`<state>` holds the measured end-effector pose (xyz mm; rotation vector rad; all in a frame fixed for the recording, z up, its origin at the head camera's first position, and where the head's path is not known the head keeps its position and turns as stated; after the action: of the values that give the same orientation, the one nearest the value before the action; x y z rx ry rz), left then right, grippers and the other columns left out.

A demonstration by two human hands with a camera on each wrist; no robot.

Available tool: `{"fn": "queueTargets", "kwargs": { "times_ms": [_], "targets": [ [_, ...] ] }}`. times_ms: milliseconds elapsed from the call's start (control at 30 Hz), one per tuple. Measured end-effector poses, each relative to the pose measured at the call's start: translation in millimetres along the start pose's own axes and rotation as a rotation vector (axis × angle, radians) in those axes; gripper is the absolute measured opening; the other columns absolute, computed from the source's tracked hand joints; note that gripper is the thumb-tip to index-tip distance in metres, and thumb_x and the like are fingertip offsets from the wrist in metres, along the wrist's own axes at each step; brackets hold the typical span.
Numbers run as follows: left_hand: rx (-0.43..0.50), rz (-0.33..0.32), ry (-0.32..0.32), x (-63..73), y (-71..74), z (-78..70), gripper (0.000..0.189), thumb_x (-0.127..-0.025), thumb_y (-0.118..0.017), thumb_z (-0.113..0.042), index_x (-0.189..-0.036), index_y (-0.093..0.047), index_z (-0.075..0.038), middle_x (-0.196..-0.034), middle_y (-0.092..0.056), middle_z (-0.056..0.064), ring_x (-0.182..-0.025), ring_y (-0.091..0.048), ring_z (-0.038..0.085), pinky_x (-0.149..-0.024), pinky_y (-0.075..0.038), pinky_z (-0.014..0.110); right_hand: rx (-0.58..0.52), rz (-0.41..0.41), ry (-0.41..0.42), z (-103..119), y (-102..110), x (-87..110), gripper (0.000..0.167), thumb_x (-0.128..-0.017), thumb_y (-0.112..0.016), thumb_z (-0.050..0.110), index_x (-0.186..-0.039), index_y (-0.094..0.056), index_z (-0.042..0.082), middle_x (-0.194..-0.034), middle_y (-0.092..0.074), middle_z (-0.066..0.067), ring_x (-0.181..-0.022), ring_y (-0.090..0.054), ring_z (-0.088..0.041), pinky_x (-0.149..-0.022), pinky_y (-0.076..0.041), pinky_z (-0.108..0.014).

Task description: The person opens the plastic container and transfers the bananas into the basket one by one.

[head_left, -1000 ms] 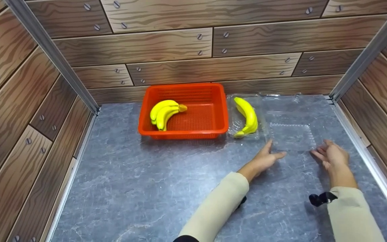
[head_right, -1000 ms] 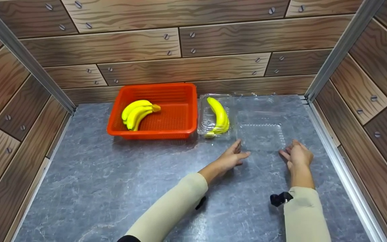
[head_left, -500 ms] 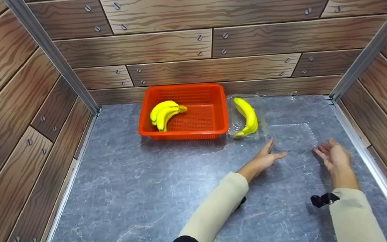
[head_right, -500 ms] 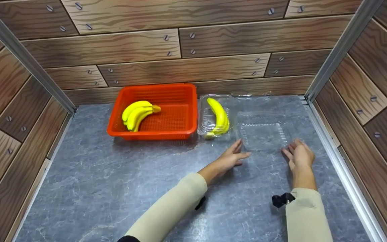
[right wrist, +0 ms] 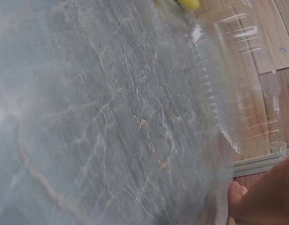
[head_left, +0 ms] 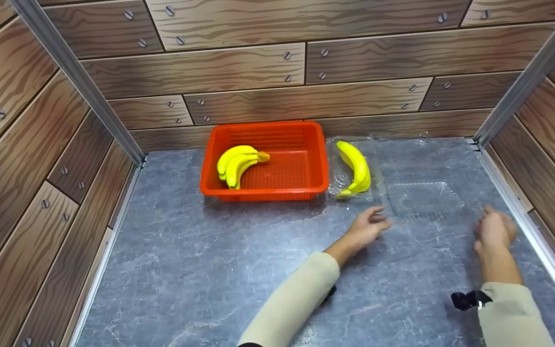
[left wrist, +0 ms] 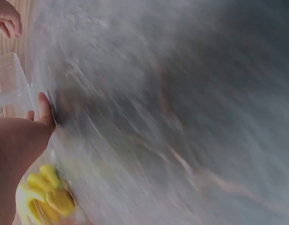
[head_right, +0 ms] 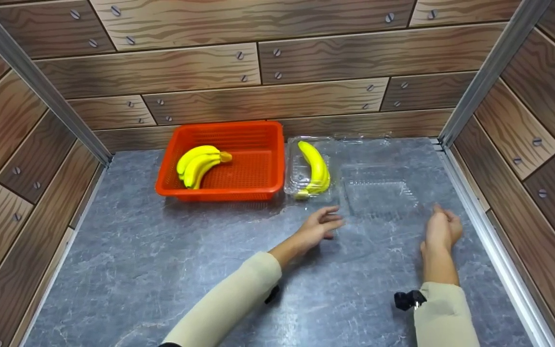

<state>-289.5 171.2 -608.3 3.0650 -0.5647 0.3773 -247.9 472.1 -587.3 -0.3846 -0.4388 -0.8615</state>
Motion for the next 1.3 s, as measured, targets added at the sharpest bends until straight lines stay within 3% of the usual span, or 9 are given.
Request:
{"fn": "queueTargets", "kwargs": {
  "times_ms": [167,433,633,800,967,1033,1100,1200,1300],
  "targets": [
    [-0.054,-0.002,-0.078,10.0,30.2,1.4,0.048,-0.101,-0.071,-0.015,-0.146,-0.061,-0.003,-0.134,-0.074,0.019,-0.11,-0.073,0.016,-0.094,-0.064,0.044,0.067,-0.027,0.178,12,1,22.1,0.004,-0.106,-0.061,0.024,-0.109,-0.058,0.025,-0.109,-0.051,0.013,-0.098,-0.049,-0.002,-0.076,-0.045,-0.011],
    [-0.089,0.016,-0.173,34.5,86.6,6.9,0.046,-0.104,-0.067,-0.012,-0.146,-0.058,0.003,-0.131,-0.073,0.028,-0.113,-0.075,0.037,-0.092,-0.066,0.044,0.152,0.01,0.507,11,-17,59.5,0.013,-0.103,-0.063,0.013,-0.095,-0.069,0.021,-0.082,-0.062,0.017,-0.079,-0.057,0.0,-0.069,-0.05,-0.007],
    [-0.084,-0.037,-0.182,53.8,127.6,16.9,0.045,-0.104,-0.068,-0.016,-0.145,-0.059,0.002,-0.127,-0.075,0.026,-0.109,-0.074,0.045,-0.086,-0.066,0.047,0.312,0.134,0.584,-14,-43,81.9,0.017,-0.106,-0.062,0.013,-0.109,-0.072,0.0,-0.078,-0.067,0.023,-0.072,-0.063,0.005,-0.066,-0.055,-0.009],
    [-0.061,-0.098,-0.171,68.5,154.1,25.2,0.043,-0.105,-0.066,-0.014,-0.144,-0.06,0.003,-0.121,-0.076,0.028,-0.102,-0.075,0.043,-0.077,-0.062,0.035,0.457,0.245,0.559,-45,-66,93.9,0.029,-0.109,-0.059,0.018,-0.122,-0.067,-0.006,-0.08,-0.067,0.027,-0.078,-0.066,0.007,-0.07,-0.059,-0.013],
    [-0.028,-0.114,-0.17,75.6,167.2,27.8,0.041,-0.105,-0.063,-0.009,-0.142,-0.059,0.006,-0.12,-0.074,0.033,-0.093,-0.074,0.033,-0.071,-0.056,0.028,0.611,0.348,0.544,-72,-89,104.4,0.041,-0.11,-0.058,0.021,-0.141,-0.059,-0.006,-0.113,-0.077,-0.01,-0.081,-0.063,0.012,-0.07,-0.06,-0.014],
    [-0.038,-0.127,-0.171,77.5,172.1,27.7,0.041,-0.104,-0.064,-0.01,-0.142,-0.059,0.006,-0.12,-0.074,0.033,-0.091,-0.074,0.03,-0.072,-0.057,0.029,0.675,0.373,0.56,-79,-101,109.2,0.048,-0.109,-0.059,0.022,-0.15,-0.053,-0.004,-0.133,-0.069,-0.025,-0.091,-0.067,0.004,-0.074,-0.06,-0.016],
    [-0.047,-0.137,-0.171,78.7,176.8,28.2,0.041,-0.104,-0.065,-0.011,-0.142,-0.059,0.006,-0.119,-0.075,0.033,-0.091,-0.074,0.029,-0.073,-0.059,0.031,0.707,0.391,0.576,-84,-114,114.1,0.055,-0.109,-0.059,0.022,-0.157,-0.046,-0.001,-0.149,-0.059,-0.03,-0.107,-0.072,-0.013,-0.089,-0.063,-0.026],
    [-0.032,-0.155,-0.136,80.6,183.2,30.1,0.041,-0.105,-0.063,-0.011,-0.142,-0.059,0.005,-0.12,-0.075,0.031,-0.095,-0.076,0.032,-0.077,-0.062,0.035,0.716,0.372,0.613,-88,-133,121.2,0.062,-0.108,-0.061,0.023,-0.162,-0.041,0.001,-0.158,-0.051,-0.029,-0.13,-0.064,-0.04,-0.111,-0.055,-0.048],
    [0.003,-0.171,-0.072,82.6,187.5,32.8,0.04,-0.106,-0.059,-0.011,-0.143,-0.059,0.004,-0.121,-0.076,0.028,-0.097,-0.077,0.029,-0.078,-0.062,0.033,0.722,0.338,0.615,-91,-151,125.4,0.068,-0.107,-0.061,0.027,-0.165,-0.035,0.002,-0.162,-0.046,-0.03,-0.138,-0.056,-0.046,-0.12,-0.044,-0.059]
  ]
}}
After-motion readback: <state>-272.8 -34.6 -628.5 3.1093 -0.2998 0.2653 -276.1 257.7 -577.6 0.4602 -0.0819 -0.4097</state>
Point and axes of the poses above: each hand's wrist, its own x-axis away from the middle knuckle, its own y-axis out of the back of the hand, z = x × y, the point moved 6 cm from there along -x, towards the middle knuckle
